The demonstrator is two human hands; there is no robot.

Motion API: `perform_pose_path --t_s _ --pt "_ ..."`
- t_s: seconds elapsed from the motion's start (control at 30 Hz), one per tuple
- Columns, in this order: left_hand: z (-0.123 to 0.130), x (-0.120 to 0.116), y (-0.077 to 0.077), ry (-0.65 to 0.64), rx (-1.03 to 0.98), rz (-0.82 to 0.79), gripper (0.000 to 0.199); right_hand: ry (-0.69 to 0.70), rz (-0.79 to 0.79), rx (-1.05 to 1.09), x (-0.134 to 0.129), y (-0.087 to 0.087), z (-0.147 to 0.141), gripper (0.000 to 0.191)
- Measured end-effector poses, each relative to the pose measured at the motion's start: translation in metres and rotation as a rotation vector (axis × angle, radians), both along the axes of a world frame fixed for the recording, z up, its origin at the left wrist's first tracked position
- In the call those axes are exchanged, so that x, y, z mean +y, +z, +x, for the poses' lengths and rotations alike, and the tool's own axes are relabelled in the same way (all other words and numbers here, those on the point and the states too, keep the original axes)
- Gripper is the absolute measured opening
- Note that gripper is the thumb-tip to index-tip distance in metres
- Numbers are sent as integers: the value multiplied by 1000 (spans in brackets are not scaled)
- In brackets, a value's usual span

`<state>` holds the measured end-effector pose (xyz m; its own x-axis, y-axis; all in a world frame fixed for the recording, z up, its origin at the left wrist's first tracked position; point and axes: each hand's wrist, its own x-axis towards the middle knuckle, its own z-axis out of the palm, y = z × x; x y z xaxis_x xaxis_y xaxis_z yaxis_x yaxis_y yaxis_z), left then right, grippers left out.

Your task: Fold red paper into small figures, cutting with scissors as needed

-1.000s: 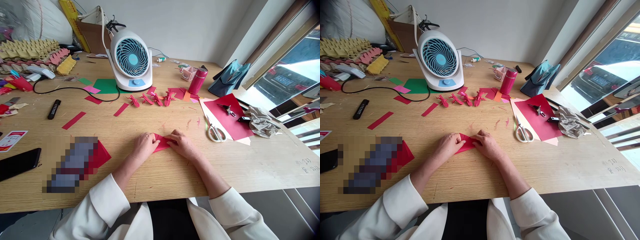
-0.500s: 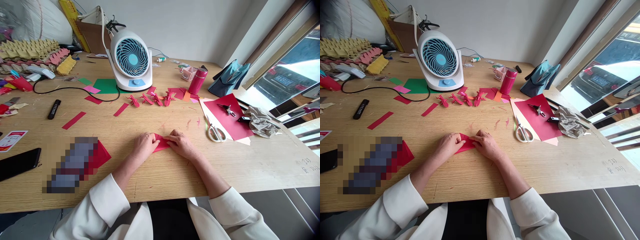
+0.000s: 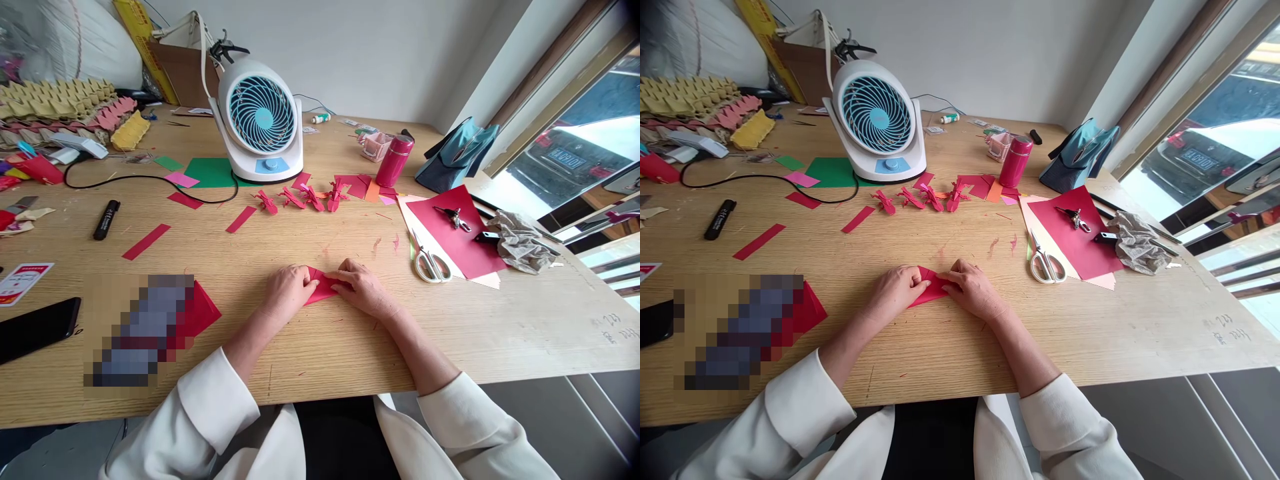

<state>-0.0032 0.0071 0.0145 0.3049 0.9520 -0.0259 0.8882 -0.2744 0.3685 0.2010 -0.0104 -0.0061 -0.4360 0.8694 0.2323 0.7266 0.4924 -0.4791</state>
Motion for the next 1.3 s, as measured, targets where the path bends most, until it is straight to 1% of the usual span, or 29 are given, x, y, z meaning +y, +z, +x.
perform_pose_path --t_s 0.27,0.5,0.7,1.0,1.1,1.2,1.3 --pt "0 1 1 8 6 -20 24 -16 -39 -25 -1 3 -2 35" --pt "0 2 -2 21 2 -17 22 -30 -43 -46 0 3 -3 38" --pt "0 1 0 22 3 -33 22 -33 -51 -64 -2 6 -5 38" --pt "-1 1 -4 2 -7 5 21 -36 -61 -89 -3 8 -6 38" --pt "0 1 -4 -47 -18 56 17 -32 -60 -86 -2 8 -5 37" --pt "3 -1 -3 -146 -35 156 8 -23 -55 -82 -2 8 -5 38" --pt "8 -6 -2 -249 1 219 9 -15 -54 -74 -2 7 -4 37"
